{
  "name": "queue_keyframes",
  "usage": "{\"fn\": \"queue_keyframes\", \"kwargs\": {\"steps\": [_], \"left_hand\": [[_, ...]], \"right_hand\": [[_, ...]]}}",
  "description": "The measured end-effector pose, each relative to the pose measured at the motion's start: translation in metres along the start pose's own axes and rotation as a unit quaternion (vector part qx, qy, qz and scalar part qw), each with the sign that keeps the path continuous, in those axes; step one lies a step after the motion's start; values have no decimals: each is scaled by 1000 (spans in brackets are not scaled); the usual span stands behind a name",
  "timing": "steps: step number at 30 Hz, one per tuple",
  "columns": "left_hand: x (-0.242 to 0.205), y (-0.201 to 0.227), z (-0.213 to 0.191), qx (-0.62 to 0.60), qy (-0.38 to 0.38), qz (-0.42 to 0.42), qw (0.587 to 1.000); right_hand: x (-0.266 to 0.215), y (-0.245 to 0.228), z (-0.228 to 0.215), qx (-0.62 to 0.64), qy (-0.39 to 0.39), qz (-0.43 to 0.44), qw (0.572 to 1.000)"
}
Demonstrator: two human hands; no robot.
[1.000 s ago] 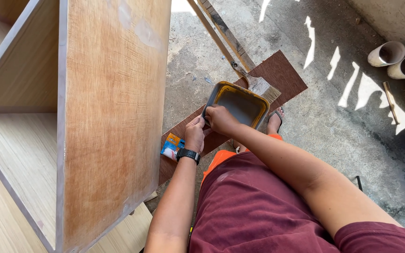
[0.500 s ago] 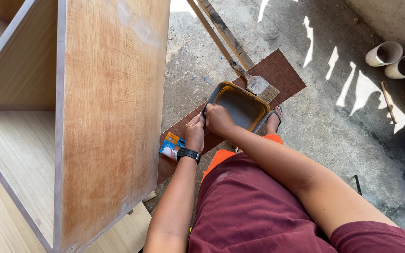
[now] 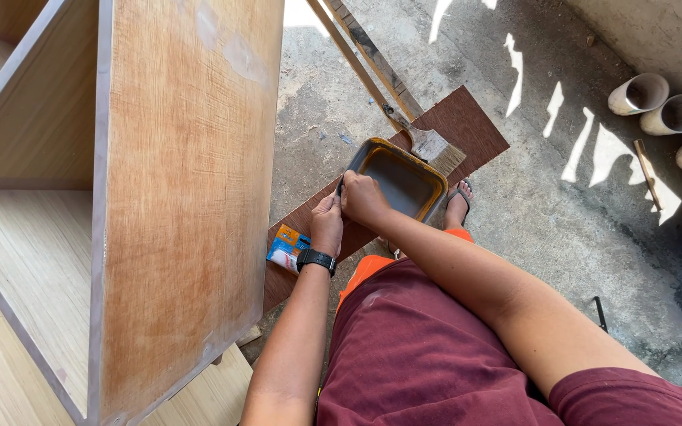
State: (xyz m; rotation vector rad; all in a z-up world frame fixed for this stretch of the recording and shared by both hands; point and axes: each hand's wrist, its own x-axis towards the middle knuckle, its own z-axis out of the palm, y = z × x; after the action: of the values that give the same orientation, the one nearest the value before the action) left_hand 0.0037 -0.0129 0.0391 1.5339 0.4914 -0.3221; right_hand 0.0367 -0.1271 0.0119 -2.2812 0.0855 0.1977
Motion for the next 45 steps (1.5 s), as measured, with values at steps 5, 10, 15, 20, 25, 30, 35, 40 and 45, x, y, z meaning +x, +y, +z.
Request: {"fn": "queue_keyframes", "kwargs": {"steps": [5,10,15,20,25,30,35,40,45], "left_hand": [[8,-10,-2,-9,-2,6,1000],[23,-26,-6,-10,-5,-2,1000],[8,-26,1,-31,4,-37,999],[-2,-17,8,-40,-2,-56,998],[12,-37,-2,-25,-15,-60,998],[7,-24,-6,-30,-17,-77,996],[8,-15,-11,-34,-15,-64,997],[12,-10,-15,-32,-5,-51,998],[8,-4,-14,28,-25,-44,998]], "right_hand": [[1,0,0,-4,1,-4,1000],[1,5,4,-2,13,5,1000],[10,21,1,49,39,59,996],[-2,26,-24,127,40,85,987],[11,21,-33,167,70,94,979],[59,-28,-70,120,58,7,991],[94,-72,-100,195,97,-7,976],[85,-64,-105,235,71,-44,968],[11,-7,-80,108,61,-153,980]]}}
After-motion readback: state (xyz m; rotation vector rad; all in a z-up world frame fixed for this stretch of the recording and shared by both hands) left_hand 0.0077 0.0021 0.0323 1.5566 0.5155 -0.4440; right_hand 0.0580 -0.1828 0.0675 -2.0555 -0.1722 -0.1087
